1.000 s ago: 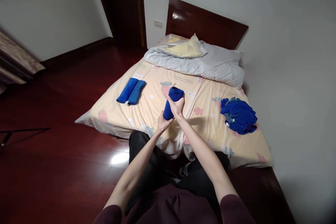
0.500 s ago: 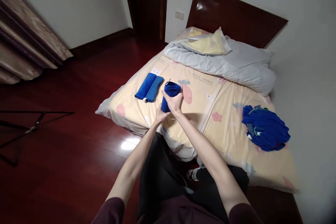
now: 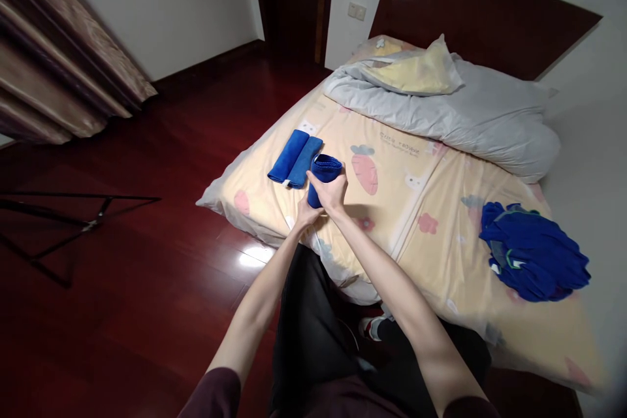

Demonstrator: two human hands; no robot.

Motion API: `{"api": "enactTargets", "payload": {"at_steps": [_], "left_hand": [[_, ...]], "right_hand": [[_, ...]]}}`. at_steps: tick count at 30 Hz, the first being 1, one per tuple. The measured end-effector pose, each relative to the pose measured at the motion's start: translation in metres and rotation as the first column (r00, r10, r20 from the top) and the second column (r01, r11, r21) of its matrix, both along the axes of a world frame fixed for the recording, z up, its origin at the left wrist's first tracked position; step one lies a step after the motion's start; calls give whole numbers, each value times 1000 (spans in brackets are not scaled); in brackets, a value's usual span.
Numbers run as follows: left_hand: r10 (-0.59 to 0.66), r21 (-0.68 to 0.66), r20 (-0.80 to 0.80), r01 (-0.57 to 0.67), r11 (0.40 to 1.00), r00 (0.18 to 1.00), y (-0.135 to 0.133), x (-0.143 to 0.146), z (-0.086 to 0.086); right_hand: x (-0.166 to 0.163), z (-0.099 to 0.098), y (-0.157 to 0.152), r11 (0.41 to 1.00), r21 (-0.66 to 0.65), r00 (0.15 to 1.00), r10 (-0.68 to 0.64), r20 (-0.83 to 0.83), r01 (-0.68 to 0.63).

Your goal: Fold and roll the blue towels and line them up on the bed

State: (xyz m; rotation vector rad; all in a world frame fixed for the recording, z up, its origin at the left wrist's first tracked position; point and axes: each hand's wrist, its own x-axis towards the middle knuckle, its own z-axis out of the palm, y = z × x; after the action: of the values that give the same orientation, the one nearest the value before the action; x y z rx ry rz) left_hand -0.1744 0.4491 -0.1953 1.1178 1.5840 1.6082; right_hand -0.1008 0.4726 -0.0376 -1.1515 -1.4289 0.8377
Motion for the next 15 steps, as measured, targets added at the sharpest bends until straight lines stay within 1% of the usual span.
{"api": "enactTargets", "payload": {"at_steps": [5,10,15], "left_hand": [[-4,11,12,3,1000,1000,2,0,-9],[-16,4,33,16,1000,999,2,-1,-12],[-8,5,2,8,1000,1000,3,-1,-14]], "right_hand": [[-1,-3,-1,1000,-7,1000,2,-13,-2],[0,-5,0,1000,-20,1000,-18,-17,18],[1,-10,2,998,-42,999,-41,-10,40]]}}
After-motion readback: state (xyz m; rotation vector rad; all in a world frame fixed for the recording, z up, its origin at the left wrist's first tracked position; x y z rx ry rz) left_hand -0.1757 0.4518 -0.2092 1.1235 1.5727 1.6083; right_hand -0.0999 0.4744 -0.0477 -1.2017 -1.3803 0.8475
